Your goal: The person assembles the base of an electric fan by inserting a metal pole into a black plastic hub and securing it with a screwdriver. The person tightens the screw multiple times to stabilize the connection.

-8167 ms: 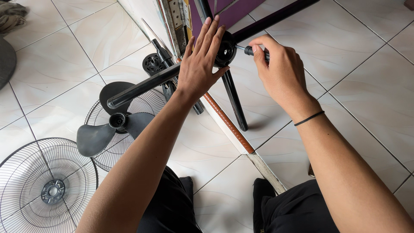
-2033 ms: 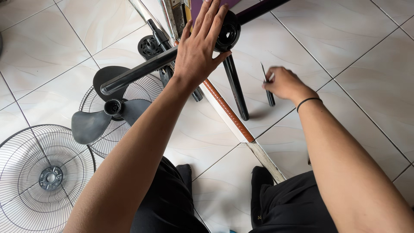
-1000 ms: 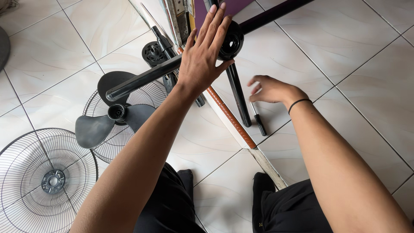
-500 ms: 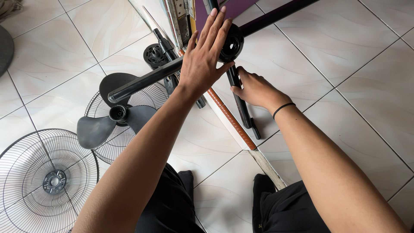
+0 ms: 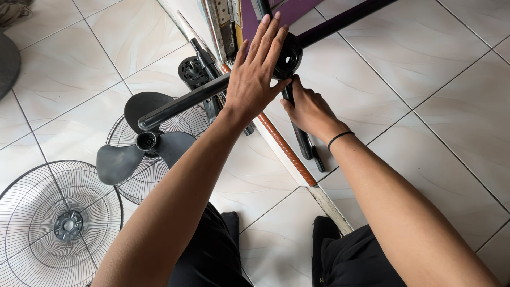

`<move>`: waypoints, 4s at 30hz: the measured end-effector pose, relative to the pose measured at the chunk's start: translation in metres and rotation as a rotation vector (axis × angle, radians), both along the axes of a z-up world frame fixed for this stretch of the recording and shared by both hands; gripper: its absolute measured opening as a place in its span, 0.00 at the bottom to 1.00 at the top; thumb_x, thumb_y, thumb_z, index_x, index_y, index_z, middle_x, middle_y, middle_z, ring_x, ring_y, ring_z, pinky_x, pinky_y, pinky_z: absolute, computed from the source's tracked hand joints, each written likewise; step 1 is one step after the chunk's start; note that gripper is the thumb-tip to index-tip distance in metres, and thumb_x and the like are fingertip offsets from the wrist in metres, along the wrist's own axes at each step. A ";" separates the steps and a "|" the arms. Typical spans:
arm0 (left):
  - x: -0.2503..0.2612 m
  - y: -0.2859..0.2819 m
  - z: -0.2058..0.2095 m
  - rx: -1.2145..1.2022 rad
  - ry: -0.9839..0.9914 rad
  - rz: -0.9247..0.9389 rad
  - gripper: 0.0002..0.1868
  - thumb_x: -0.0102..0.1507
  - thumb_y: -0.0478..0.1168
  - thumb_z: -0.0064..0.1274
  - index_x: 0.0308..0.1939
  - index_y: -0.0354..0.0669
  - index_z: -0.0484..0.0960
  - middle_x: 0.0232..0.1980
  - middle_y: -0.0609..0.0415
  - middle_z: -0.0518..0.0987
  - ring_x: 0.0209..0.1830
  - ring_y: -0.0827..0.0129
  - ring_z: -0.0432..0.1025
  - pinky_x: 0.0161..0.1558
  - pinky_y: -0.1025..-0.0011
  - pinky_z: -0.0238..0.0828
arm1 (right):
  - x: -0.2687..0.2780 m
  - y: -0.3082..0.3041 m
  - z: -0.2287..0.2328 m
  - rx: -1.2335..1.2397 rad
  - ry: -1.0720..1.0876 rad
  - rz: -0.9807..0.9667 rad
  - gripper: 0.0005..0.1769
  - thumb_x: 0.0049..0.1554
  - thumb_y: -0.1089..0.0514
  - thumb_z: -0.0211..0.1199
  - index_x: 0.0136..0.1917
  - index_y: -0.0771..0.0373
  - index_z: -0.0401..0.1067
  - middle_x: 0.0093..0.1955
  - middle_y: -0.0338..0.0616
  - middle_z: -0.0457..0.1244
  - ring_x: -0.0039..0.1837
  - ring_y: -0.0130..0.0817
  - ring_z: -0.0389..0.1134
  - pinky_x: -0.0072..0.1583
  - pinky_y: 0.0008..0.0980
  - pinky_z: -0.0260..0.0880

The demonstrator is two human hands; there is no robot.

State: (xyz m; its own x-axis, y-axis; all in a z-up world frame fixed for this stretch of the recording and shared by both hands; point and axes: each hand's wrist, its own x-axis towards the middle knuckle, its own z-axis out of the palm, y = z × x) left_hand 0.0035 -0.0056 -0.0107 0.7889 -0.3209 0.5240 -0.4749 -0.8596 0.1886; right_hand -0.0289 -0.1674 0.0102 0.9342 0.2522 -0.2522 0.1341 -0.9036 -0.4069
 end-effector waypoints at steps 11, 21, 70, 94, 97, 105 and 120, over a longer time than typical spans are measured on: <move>-0.004 -0.003 0.009 -0.009 -0.003 -0.032 0.61 0.59 0.62 0.68 0.82 0.53 0.40 0.85 0.55 0.41 0.85 0.62 0.37 0.84 0.52 0.36 | -0.008 -0.007 0.009 0.034 -0.075 -0.013 0.25 0.64 0.54 0.54 0.67 0.70 0.53 0.43 0.63 0.68 0.45 0.59 0.73 0.45 0.49 0.75; -0.027 -0.011 0.038 -0.044 -0.067 -0.053 0.60 0.60 0.58 0.69 0.83 0.54 0.42 0.86 0.55 0.40 0.87 0.61 0.36 0.85 0.51 0.33 | -0.017 -0.032 0.037 -0.014 -0.127 -0.030 0.21 0.63 0.54 0.58 0.64 0.64 0.57 0.43 0.66 0.68 0.48 0.65 0.71 0.49 0.57 0.70; -0.024 -0.001 0.021 -0.264 0.293 0.055 0.59 0.45 0.56 0.77 0.73 0.53 0.58 0.66 0.37 0.63 0.55 0.43 0.75 0.47 0.54 0.83 | 0.012 -0.085 -0.001 -0.058 -0.018 -0.182 0.09 0.59 0.51 0.61 0.51 0.54 0.75 0.51 0.45 0.72 0.55 0.48 0.73 0.59 0.45 0.71; -0.002 -0.003 -0.007 -0.209 0.103 0.048 0.65 0.43 0.63 0.79 0.75 0.53 0.56 0.71 0.31 0.57 0.63 0.38 0.71 0.51 0.53 0.82 | -0.010 -0.069 -0.142 -0.476 0.407 -0.053 0.12 0.58 0.60 0.62 0.57 0.55 0.68 0.62 0.44 0.68 0.67 0.44 0.68 0.63 0.44 0.72; 0.001 -0.005 -0.006 -0.236 0.089 0.046 0.64 0.42 0.61 0.79 0.74 0.51 0.58 0.77 0.26 0.44 0.60 0.40 0.72 0.51 0.54 0.81 | -0.001 -0.075 -0.125 -0.413 0.335 -0.046 0.15 0.61 0.50 0.61 0.58 0.56 0.66 0.60 0.49 0.67 0.65 0.48 0.67 0.62 0.46 0.67; 0.004 -0.006 -0.001 -0.208 0.085 0.069 0.61 0.45 0.59 0.79 0.75 0.53 0.60 0.80 0.27 0.38 0.60 0.44 0.73 0.55 0.56 0.81 | 0.015 -0.083 -0.020 -0.029 0.169 -0.238 0.13 0.63 0.50 0.57 0.56 0.58 0.73 0.41 0.47 0.71 0.44 0.46 0.71 0.51 0.42 0.70; 0.004 -0.003 0.000 -0.168 0.101 0.114 0.67 0.41 0.63 0.79 0.77 0.56 0.57 0.81 0.33 0.36 0.67 0.48 0.69 0.49 0.53 0.77 | -0.024 -0.032 0.101 0.065 -0.294 -0.082 0.13 0.63 0.52 0.60 0.54 0.62 0.77 0.40 0.52 0.69 0.42 0.50 0.69 0.47 0.45 0.68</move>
